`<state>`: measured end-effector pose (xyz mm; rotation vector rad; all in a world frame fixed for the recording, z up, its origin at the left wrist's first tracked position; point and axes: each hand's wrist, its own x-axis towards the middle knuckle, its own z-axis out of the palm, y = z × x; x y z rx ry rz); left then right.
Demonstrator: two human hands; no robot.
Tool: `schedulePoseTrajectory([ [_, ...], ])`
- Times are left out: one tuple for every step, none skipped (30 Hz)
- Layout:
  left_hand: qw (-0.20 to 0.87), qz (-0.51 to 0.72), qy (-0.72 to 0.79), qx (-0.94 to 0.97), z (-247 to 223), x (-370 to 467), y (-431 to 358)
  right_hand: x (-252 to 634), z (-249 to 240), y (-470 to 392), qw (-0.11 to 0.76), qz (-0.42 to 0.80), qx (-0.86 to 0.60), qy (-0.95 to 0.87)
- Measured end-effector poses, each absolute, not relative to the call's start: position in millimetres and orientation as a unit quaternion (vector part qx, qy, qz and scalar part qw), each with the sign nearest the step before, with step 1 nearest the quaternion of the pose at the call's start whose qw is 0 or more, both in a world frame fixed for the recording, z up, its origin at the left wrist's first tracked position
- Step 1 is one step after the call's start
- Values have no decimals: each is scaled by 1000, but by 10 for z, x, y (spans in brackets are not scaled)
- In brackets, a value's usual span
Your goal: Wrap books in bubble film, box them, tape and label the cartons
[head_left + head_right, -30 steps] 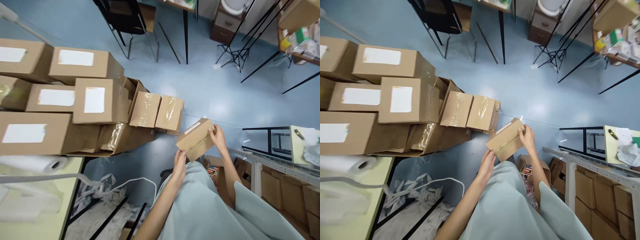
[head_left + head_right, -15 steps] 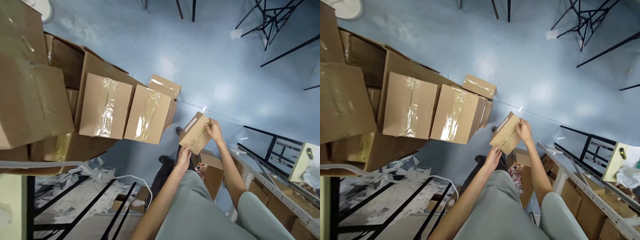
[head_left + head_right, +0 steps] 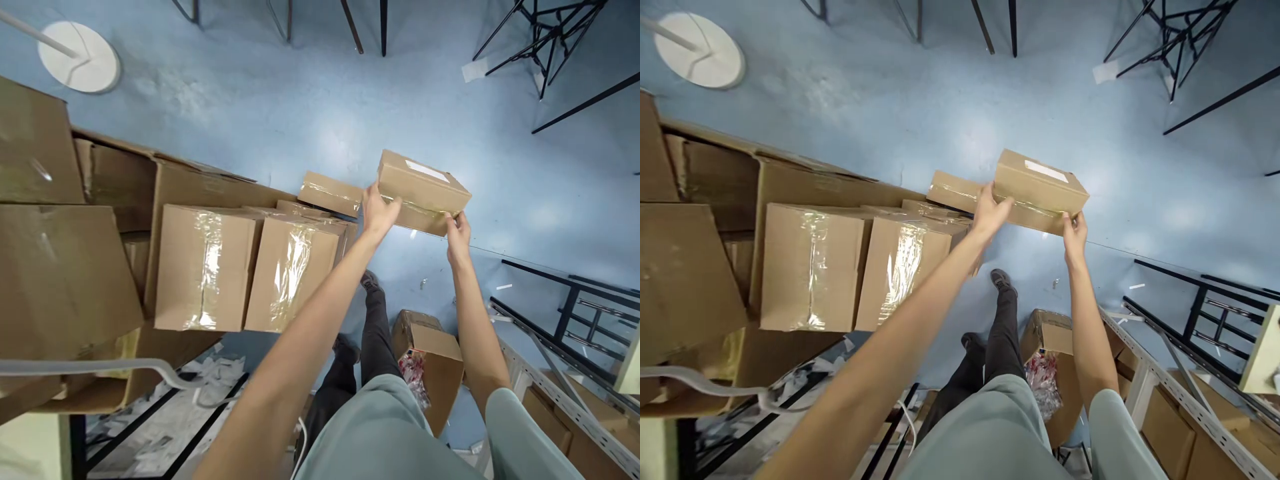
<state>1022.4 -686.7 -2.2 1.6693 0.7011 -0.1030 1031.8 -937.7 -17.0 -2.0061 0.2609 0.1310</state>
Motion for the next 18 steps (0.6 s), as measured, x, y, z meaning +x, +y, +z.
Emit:
schedulePoseTrajectory([
  [603, -49, 302, 737, -23, 10318, -6788, 10331, -255, -9289, 534, 62, -835, 116],
  [590, -55, 301, 747, -27, 10372, -6732, 10328, -343, -9216, 536, 69, -832, 127],
  [578, -64, 300, 756, -38, 10392, -6698, 10310, -433, -9163, 538, 77, -828, 142],
  [568, -76, 299, 763, -62, 10386, -6686, 10277, -521, -9132, 539, 86, -822, 161],
  [560, -88, 296, 769, -98, 10358, -6693, 10230, -606, -9122, 539, 96, -817, 181],
  [555, -101, 295, 771, -150, 10315, -6715, 10172, -687, -9131, 539, 107, -811, 200],
  [554, -114, 294, 770, -213, 10262, -6748, 10105, -762, -9157, 538, 115, -806, 219],
  [555, -126, 299, 766, -288, 10203, -6789, 10033, -832, -9195, 536, 122, -801, 237],
  [558, -139, 308, 758, -369, 10141, -6834, 9960, -897, -9241, 534, 127, -796, 255],
  [559, -153, 323, 748, -454, 10079, -6878, 9891, -957, -9291, 532, 132, -792, 269],
  [557, -167, 339, 739, -539, 10020, -6920, 9828, -1013, -9343, 531, 136, -789, 280],
  [554, -180, 354, 731, -622, 9967, -6956, 9776, -1067, -9392, 529, 142, -787, 285],
  [553, -191, 365, 724, -704, 9922, -6984, 9734, -1120, -9437, 527, 148, -787, 285],
  [554, -197, 371, 718, -784, 9887, -7004, 9706, -1175, -9473, 525, 155, -788, 282],
  [560, -201, 373, 712, -865, 9863, -7014, 9690, -1234, -9501, 524, 163, -789, 277],
  [567, -203, 374, 705, -950, 9851, -7014, 9686, -1300, -9520, 523, 173, -789, 273],
  [575, -203, 377, 698, -1040, 9850, -7004, 9695, -1374, -9528, 522, 184, -789, 269],
  [579, -204, 380, 692, -1137, 9859, -6987, 9715, -1457, -9526, 522, 194, -787, 265],
])
